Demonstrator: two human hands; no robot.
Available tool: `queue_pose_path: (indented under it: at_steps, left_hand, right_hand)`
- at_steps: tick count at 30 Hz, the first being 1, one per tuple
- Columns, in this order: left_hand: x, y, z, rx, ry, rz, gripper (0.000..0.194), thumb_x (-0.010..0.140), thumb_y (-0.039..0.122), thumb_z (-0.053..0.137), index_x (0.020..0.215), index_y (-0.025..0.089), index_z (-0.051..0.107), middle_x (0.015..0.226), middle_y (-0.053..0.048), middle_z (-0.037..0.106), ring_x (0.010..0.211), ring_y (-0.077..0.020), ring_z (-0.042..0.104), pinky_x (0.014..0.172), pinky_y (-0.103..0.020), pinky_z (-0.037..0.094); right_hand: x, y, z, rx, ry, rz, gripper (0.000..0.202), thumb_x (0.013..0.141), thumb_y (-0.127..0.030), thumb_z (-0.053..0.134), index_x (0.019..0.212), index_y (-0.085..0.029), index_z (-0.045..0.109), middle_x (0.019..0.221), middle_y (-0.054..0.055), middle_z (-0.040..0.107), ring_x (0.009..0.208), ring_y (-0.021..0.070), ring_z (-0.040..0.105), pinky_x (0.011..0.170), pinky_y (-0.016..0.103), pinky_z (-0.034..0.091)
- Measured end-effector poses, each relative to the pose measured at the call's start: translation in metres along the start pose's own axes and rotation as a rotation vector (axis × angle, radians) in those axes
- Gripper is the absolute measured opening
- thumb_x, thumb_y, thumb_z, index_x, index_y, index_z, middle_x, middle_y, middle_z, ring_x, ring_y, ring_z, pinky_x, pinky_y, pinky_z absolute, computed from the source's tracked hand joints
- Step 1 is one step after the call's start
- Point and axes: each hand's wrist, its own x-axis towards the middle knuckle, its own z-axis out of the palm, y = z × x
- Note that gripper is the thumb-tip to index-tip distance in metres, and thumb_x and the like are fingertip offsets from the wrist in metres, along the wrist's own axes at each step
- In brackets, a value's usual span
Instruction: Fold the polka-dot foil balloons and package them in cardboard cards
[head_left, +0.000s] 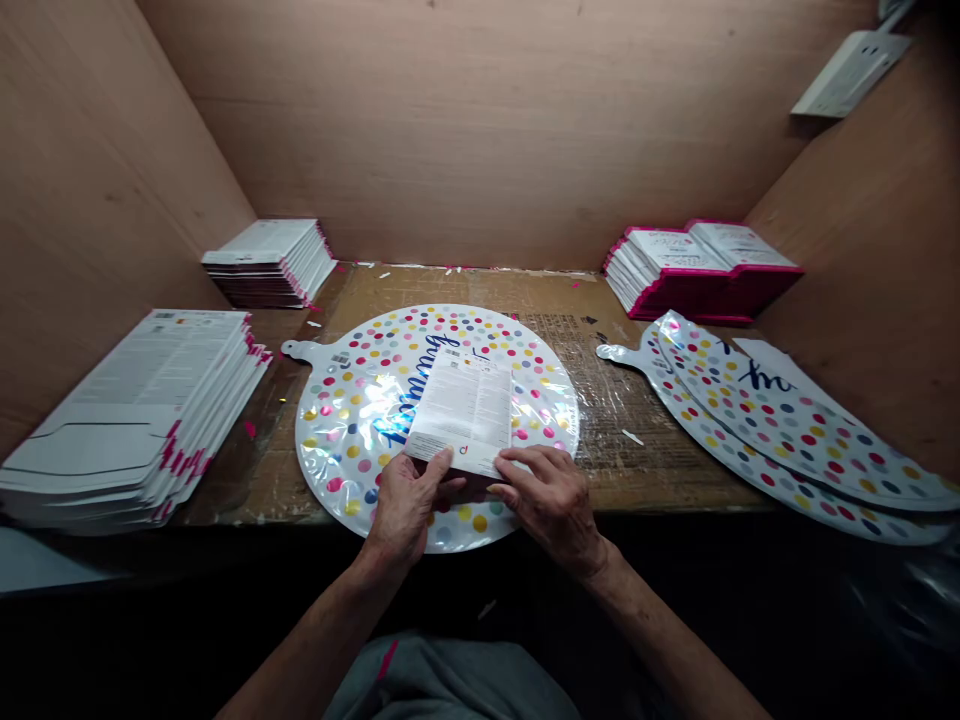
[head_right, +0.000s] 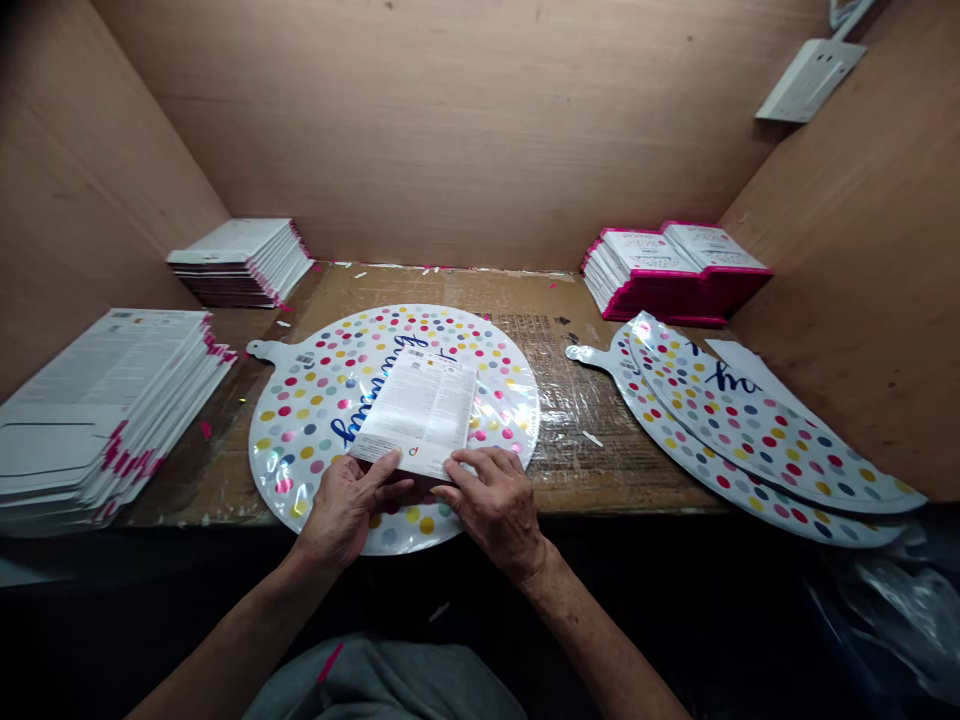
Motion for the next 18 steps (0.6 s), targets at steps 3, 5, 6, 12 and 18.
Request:
queue_pose_path:
  at_steps: [3,5,6,12,18]
  left_hand:
    - [0.011,0.005,-0.005,-0.071,0.070,0.049,0.054,0.060,0.042,0.083,0.099,0.008,0.067,0.083,-0.009,0.073,0.062,-0.0179,0.069,0.060,-0.028,0.056]
    - [0.016,0.006,-0.011,-0.090,0.104,0.111,0.054,0.062,0.043,0.082,0.101,0.009,0.066,0.082,-0.009,0.073,0.065,-0.0194,0.069,0.059,-0.027,0.055]
    - [0.018,0.005,-0.016,-0.088,0.128,0.139,0.053,0.063,0.044,0.081,0.101,0.010,0.066,0.082,-0.008,0.073,0.066,-0.0197,0.069,0.057,-0.027,0.054]
    - [0.034,0.018,-0.060,-0.036,0.273,0.208,0.045,0.065,0.051,0.078,0.087,0.014,0.065,0.074,-0.003,0.070,0.061,-0.0167,0.066,0.054,-0.025,0.053]
    - [0.113,0.114,-0.116,0.024,0.533,0.435,0.025,0.081,0.034,0.067,0.070,0.014,0.057,0.060,0.002,0.058,0.046,-0.0068,0.051,0.043,-0.017,0.041]
  right_hand:
    - [0.033,-0.012,0.020,0.015,-0.096,0.060,0.022,0.095,-0.036,0.056,0.098,-0.018,0.067,0.097,0.009,0.070,0.088,0.0205,0.061,0.079,0.033,0.045]
    - [0.056,-0.021,0.033,0.004,-0.248,0.079,0.020,0.096,-0.034,0.055,0.091,-0.017,0.066,0.090,0.008,0.068,0.080,0.0190,0.060,0.071,0.030,0.044]
    - [0.069,-0.024,0.039,-0.011,-0.344,0.076,0.019,0.095,-0.032,0.055,0.088,-0.017,0.064,0.086,0.007,0.067,0.077,0.0186,0.060,0.068,0.030,0.043]
    - [0.119,-0.037,0.070,0.073,-0.580,-0.030,0.017,0.095,-0.029,0.055,0.084,-0.017,0.059,0.079,0.004,0.064,0.069,0.0155,0.059,0.057,0.026,0.036]
    - [0.084,-0.087,0.096,0.413,-0.475,-0.118,0.013,0.094,-0.024,0.053,0.082,-0.020,0.058,0.077,-0.001,0.065,0.059,0.0106,0.057,0.050,0.023,0.034]
